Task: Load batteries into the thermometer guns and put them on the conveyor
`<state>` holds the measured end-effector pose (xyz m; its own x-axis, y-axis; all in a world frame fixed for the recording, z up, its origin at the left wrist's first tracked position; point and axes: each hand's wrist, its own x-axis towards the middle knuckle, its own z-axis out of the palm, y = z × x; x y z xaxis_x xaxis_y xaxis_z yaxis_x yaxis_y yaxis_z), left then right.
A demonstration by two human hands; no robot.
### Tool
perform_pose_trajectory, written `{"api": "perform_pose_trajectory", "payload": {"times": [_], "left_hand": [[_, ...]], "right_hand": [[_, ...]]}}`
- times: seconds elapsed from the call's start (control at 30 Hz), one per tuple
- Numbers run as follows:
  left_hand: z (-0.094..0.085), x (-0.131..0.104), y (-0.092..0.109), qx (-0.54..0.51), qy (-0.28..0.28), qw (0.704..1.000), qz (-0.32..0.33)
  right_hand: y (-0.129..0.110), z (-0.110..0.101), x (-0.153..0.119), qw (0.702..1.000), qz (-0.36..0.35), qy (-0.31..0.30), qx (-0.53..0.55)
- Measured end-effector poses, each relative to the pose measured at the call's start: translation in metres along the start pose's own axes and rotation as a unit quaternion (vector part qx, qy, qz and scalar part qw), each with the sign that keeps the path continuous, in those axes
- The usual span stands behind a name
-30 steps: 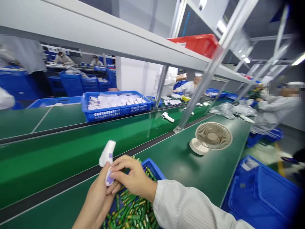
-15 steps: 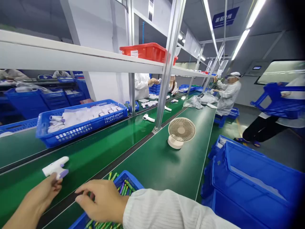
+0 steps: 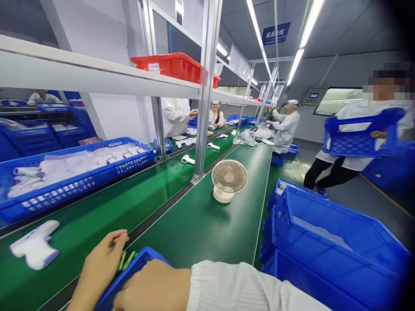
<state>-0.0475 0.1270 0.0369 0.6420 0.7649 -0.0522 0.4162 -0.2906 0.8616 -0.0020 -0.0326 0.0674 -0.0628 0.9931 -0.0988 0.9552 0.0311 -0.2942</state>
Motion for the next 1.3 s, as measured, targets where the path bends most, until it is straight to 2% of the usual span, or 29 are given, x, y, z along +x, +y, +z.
{"api": "perform_pose_trajectory", "payload": {"times": [0.03,0.13,0.3,0.4,0.53,0.67,0.77,0.93,1.1,1.23,1.3], "left_hand": [[0.003,0.000,-0.005,0.011,-0.027,1.000,0.011],[0.008,-0.009,-0.007,0.001,-0.083,0.996,0.022],[0.013,-0.020,0.004,-0.043,-0.078,0.993,0.080],[0.013,-0.021,0.003,0.023,-0.085,0.992,0.089],[0.010,-0.024,0.004,0.089,-0.112,0.987,0.072],[0.008,-0.026,0.007,0.109,-0.092,0.988,0.059],[0.007,-0.026,0.006,0.123,-0.082,0.988,0.051],[0.006,-0.024,0.000,0.137,-0.083,0.986,0.056],[0.006,-0.026,0.000,0.140,-0.088,0.985,0.056],[0.013,-0.027,0.004,0.138,-0.059,0.985,0.080],[0.006,-0.023,0.006,0.139,-0.034,0.987,0.077]], "right_hand": [[0.002,0.004,-0.007,0.999,-0.015,-0.011,-0.028],[0.001,0.021,-0.023,0.997,-0.045,0.035,-0.059],[-0.002,0.035,-0.026,0.996,-0.058,0.056,-0.033],[-0.001,0.037,-0.023,0.995,-0.083,0.047,-0.002],[-0.002,0.042,-0.021,0.997,-0.062,0.030,0.037],[-0.003,0.045,-0.020,0.997,-0.026,-0.002,0.072],[-0.001,0.048,-0.018,0.995,-0.027,-0.018,0.098],[0.003,0.049,-0.016,0.987,-0.052,0.012,0.153],[0.003,0.047,-0.016,0.985,-0.059,0.044,0.154],[0.004,0.047,-0.017,0.984,-0.064,0.061,0.152],[0.006,0.049,-0.017,0.984,-0.072,0.065,0.153]]}}
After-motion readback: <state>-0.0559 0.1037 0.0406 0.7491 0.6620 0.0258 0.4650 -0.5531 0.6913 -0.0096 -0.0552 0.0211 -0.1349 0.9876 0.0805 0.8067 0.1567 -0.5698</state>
